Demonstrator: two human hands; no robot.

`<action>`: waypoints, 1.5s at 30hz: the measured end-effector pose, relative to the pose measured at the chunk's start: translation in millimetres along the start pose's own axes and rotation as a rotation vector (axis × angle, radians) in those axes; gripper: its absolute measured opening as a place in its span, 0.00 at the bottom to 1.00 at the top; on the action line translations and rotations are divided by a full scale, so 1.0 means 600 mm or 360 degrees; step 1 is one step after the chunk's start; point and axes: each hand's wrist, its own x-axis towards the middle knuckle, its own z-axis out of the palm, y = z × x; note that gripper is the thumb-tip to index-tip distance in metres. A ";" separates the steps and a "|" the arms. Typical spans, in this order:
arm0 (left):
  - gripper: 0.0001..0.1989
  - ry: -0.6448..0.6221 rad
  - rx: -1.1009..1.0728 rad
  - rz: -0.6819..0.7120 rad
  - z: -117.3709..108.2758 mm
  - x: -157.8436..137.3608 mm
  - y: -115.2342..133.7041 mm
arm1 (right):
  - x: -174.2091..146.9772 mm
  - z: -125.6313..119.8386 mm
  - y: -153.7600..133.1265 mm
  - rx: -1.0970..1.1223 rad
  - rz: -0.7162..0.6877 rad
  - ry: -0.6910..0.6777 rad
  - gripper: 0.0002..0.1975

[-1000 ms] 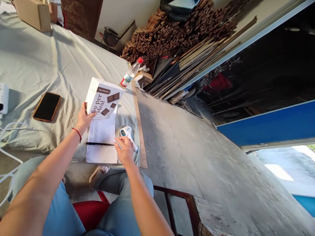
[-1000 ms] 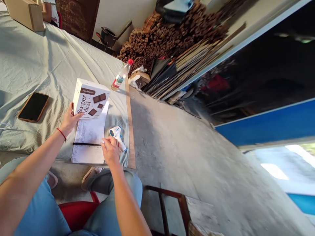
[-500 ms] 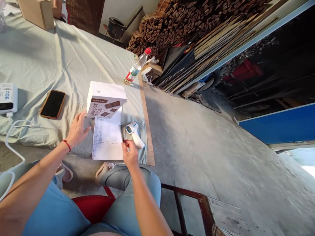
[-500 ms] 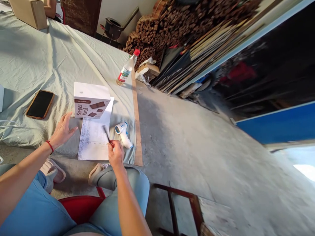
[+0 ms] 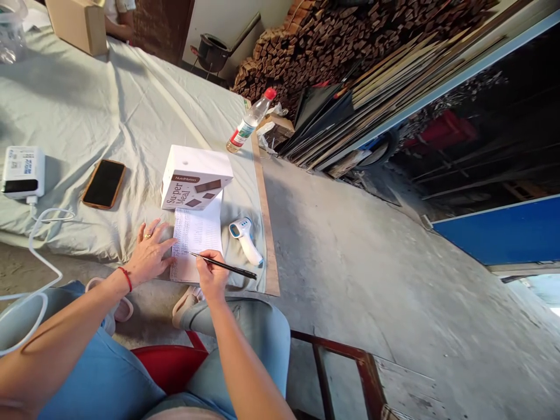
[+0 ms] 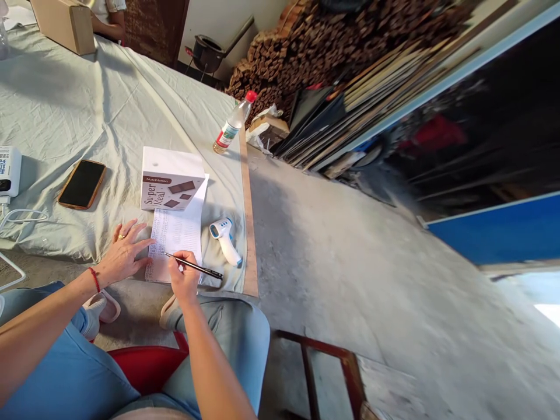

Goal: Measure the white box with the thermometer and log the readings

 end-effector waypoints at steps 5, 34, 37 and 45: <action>0.21 -0.0062 0.0083 -0.0034 -0.002 0.002 0.005 | -0.001 0.010 0.016 -0.0204 -0.0160 0.0004 0.16; 0.22 -0.0278 0.0289 -0.0129 -0.016 0.009 0.021 | 0.001 0.022 0.028 -0.0388 -0.0662 -0.0047 0.12; 0.22 -0.0281 0.0297 -0.0130 -0.017 0.008 0.021 | 0.001 0.022 0.029 -0.0379 -0.0618 -0.0054 0.13; 0.22 -0.0233 0.0293 -0.0103 -0.013 0.008 0.019 | 0.001 0.022 0.032 -0.0402 -0.0690 -0.0002 0.11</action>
